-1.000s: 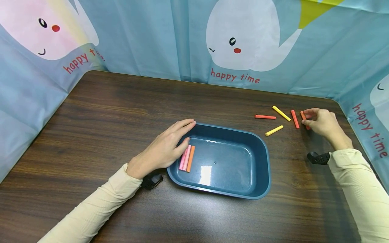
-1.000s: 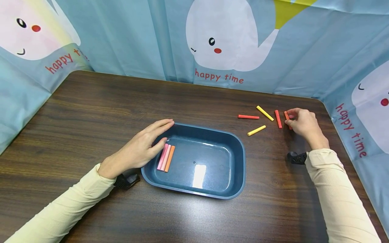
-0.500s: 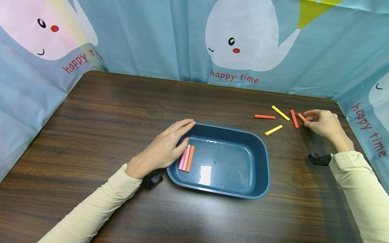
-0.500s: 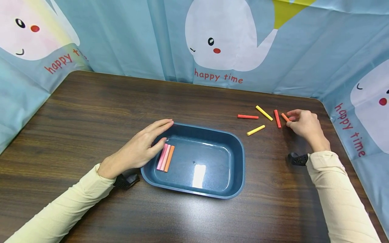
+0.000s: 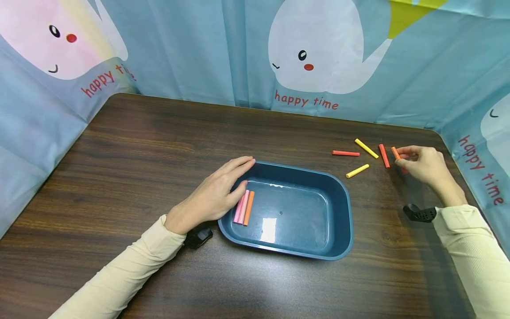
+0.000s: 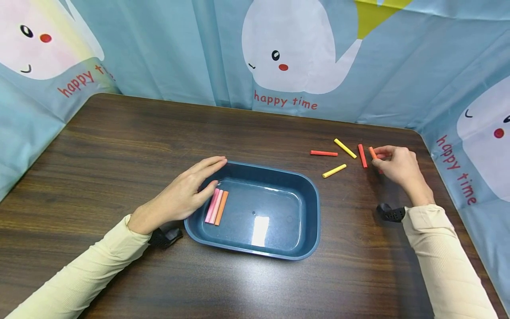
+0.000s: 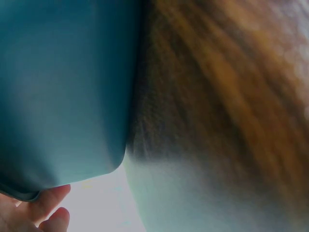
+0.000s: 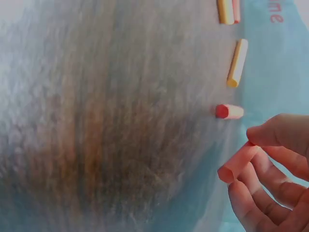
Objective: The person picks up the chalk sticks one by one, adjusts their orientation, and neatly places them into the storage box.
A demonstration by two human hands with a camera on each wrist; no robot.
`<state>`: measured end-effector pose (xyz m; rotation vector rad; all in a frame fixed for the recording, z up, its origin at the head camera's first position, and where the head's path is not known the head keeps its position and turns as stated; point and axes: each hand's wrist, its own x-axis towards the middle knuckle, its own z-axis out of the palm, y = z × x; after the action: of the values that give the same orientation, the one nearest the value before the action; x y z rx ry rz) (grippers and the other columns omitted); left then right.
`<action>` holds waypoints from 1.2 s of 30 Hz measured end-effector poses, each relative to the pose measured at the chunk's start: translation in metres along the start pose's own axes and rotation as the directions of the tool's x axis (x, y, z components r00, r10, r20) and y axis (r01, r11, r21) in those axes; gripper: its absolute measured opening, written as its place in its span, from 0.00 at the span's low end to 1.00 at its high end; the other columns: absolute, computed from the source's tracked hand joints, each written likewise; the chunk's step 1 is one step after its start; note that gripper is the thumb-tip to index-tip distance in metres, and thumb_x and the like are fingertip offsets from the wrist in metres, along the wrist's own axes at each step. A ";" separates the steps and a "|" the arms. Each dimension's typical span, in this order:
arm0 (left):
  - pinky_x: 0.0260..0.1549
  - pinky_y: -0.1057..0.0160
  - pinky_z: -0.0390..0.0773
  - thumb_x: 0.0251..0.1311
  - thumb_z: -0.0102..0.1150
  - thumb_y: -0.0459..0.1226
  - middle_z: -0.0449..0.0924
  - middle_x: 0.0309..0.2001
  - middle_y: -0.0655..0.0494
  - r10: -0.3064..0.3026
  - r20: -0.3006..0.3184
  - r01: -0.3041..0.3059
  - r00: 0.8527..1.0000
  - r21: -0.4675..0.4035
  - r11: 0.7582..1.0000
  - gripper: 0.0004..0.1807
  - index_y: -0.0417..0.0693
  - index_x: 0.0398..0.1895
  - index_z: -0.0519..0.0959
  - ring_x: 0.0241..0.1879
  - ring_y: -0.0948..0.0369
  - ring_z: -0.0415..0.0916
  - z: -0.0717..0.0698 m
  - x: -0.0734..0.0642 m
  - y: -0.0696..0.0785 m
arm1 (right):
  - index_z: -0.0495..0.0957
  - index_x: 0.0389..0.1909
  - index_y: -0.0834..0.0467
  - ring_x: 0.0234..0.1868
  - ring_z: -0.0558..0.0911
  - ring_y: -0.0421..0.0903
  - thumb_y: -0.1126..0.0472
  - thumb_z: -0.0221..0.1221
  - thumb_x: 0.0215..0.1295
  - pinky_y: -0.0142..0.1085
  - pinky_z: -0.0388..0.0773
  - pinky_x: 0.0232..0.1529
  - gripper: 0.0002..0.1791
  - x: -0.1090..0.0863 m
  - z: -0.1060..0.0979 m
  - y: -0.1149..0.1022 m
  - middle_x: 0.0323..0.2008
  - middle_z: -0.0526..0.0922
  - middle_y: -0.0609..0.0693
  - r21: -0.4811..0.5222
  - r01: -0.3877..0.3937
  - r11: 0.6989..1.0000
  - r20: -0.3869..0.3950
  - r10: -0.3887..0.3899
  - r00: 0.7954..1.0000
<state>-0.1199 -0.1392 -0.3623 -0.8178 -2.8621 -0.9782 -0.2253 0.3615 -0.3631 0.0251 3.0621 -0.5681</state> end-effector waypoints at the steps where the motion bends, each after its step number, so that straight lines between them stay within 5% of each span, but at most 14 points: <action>1: 0.71 0.48 0.63 0.70 0.49 0.36 0.61 0.75 0.48 -0.001 0.002 0.001 1.000 -0.001 1.000 0.29 0.41 0.74 0.63 0.73 0.53 0.61 0.000 0.000 0.000 | 0.77 0.54 0.70 0.18 0.80 0.37 0.62 0.60 0.66 0.37 0.73 0.18 0.19 -0.001 0.000 0.000 0.39 0.85 0.68 -0.002 -0.001 1.000 -0.008 0.001 1.000; 26: 0.72 0.48 0.62 0.70 0.51 0.35 0.60 0.75 0.48 -0.007 0.010 0.007 1.000 -0.005 1.000 0.30 0.41 0.74 0.62 0.74 0.53 0.59 -0.001 -0.001 0.001 | 0.75 0.59 0.68 0.26 0.76 0.22 0.55 0.60 0.69 0.28 0.75 0.24 0.25 -0.029 -0.016 -0.046 0.42 0.86 0.65 0.128 0.025 0.991 0.050 -0.031 0.998; 31: 0.72 0.48 0.62 0.70 0.50 0.35 0.61 0.75 0.48 -0.006 0.012 0.006 1.000 -0.002 1.000 0.30 0.41 0.74 0.62 0.74 0.52 0.59 -0.001 -0.001 0.001 | 0.75 0.60 0.67 0.27 0.76 0.23 0.53 0.60 0.69 0.28 0.76 0.26 0.26 -0.034 -0.016 -0.050 0.39 0.88 0.57 0.151 0.017 0.988 0.055 -0.026 0.998; 36: 0.72 0.48 0.63 0.70 0.50 0.35 0.61 0.75 0.48 0.001 0.008 -0.001 1.000 0.004 1.000 0.29 0.41 0.74 0.62 0.74 0.53 0.60 -0.001 -0.001 0.001 | 0.75 0.60 0.67 0.28 0.78 0.23 0.53 0.59 0.70 0.28 0.78 0.28 0.26 -0.039 -0.018 -0.055 0.32 0.86 0.36 0.205 0.008 0.979 0.073 -0.023 0.997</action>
<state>-0.1190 -0.1390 -0.3611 -0.8255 -2.8689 -0.9715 -0.1881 0.3160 -0.3248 -0.0156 2.9209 -0.8627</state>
